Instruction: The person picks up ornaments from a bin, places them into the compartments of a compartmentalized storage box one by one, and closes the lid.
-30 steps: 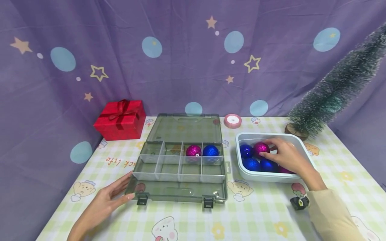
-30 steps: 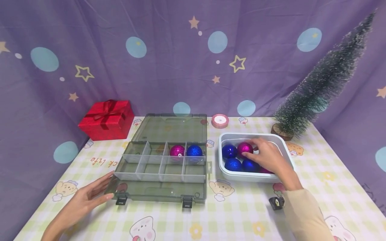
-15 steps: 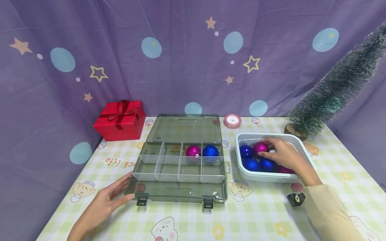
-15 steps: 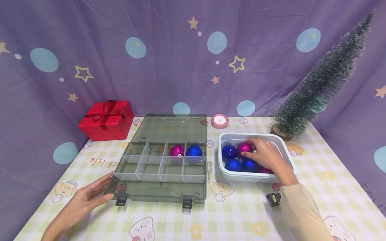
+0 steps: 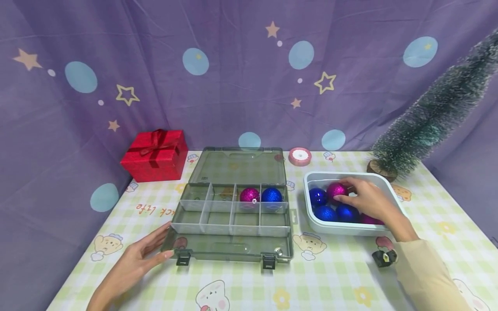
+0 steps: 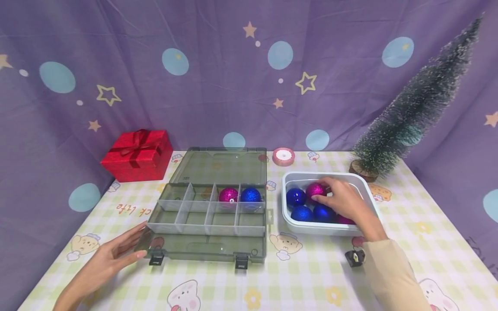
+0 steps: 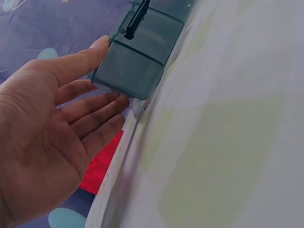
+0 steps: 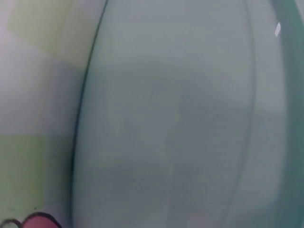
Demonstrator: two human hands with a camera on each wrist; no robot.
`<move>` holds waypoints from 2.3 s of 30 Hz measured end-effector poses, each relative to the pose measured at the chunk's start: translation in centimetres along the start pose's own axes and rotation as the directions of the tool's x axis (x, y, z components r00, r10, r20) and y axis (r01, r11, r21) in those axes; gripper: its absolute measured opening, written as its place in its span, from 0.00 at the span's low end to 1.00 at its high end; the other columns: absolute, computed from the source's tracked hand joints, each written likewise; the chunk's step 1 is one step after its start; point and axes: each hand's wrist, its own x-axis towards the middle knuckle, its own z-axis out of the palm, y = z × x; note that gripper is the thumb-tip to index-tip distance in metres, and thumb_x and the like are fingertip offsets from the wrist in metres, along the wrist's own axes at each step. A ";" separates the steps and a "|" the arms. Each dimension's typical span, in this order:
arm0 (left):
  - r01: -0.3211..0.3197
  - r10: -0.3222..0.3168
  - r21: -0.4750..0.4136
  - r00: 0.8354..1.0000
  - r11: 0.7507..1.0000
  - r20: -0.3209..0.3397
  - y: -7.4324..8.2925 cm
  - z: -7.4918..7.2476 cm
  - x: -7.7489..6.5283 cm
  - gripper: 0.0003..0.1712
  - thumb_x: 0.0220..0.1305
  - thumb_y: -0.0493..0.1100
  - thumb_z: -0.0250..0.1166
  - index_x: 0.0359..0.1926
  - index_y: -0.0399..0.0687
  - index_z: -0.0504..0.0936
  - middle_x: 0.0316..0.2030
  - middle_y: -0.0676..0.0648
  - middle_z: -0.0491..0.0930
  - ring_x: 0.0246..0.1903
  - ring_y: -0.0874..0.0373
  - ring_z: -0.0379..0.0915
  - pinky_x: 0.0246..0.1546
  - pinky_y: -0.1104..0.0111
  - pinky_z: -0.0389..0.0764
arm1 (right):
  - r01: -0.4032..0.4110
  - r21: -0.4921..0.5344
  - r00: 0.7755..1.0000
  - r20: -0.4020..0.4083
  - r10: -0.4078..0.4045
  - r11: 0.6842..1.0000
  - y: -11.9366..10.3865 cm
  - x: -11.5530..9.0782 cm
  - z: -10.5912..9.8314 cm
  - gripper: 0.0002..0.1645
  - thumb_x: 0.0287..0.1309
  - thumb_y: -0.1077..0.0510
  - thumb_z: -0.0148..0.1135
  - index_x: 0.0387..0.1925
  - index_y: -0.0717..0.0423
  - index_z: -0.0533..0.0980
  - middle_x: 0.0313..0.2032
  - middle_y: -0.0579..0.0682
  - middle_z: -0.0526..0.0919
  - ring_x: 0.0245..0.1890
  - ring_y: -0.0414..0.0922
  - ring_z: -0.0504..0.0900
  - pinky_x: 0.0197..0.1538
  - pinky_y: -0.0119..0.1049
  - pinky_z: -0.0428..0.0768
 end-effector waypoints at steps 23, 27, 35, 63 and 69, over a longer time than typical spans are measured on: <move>-0.004 0.004 -0.024 1.000 1.000 0.009 -0.1 0.0 0.0 0.42 0.71 0.47 0.70 0.79 0.44 0.62 0.72 0.34 0.67 0.69 0.39 0.62 0.56 0.79 0.75 | 0.004 0.078 0.999 -0.049 -0.001 0.997 -4.1 0.3 -2.2 0.32 0.64 0.42 0.73 0.63 0.53 0.80 0.47 0.55 0.89 0.50 0.56 0.87 0.56 0.60 0.79; -0.009 0.009 -0.026 1.000 1.000 0.005 -0.1 0.0 0.0 0.42 0.71 0.47 0.70 0.79 0.44 0.62 0.71 0.34 0.67 0.69 0.39 0.63 0.56 0.79 0.74 | 0.012 0.133 1.000 -0.019 -0.009 0.991 -5.0 0.7 -2.1 0.32 0.65 0.42 0.72 0.64 0.54 0.79 0.50 0.56 0.88 0.52 0.56 0.85 0.58 0.61 0.78; -0.014 0.014 -0.018 1.000 1.000 -0.007 -0.1 0.0 -0.2 0.42 0.71 0.47 0.70 0.79 0.44 0.62 0.71 0.33 0.68 0.68 0.39 0.64 0.56 0.79 0.74 | 0.089 0.228 0.996 -0.037 -0.082 0.970 -6.2 2.1 -1.0 0.27 0.65 0.54 0.73 0.61 0.61 0.80 0.51 0.58 0.87 0.49 0.57 0.86 0.56 0.58 0.82; -0.040 0.040 0.005 0.999 0.999 -0.009 -0.1 0.0 -0.2 0.41 0.71 0.46 0.70 0.79 0.45 0.63 0.71 0.34 0.68 0.67 0.39 0.65 0.56 0.79 0.74 | 0.201 0.338 0.975 0.017 -0.220 0.919 -10.8 6.6 3.5 0.28 0.63 0.53 0.74 0.60 0.62 0.80 0.50 0.55 0.87 0.48 0.54 0.87 0.54 0.57 0.84; -0.027 0.027 -0.005 1.000 1.000 -0.004 0.0 0.0 -0.1 0.41 0.71 0.46 0.70 0.79 0.45 0.63 0.71 0.34 0.68 0.67 0.39 0.65 0.55 0.79 0.75 | 0.232 0.356 0.964 0.043 -0.264 0.905 -12.2 7.5 4.7 0.28 0.63 0.53 0.74 0.60 0.62 0.80 0.50 0.54 0.87 0.49 0.53 0.86 0.56 0.54 0.83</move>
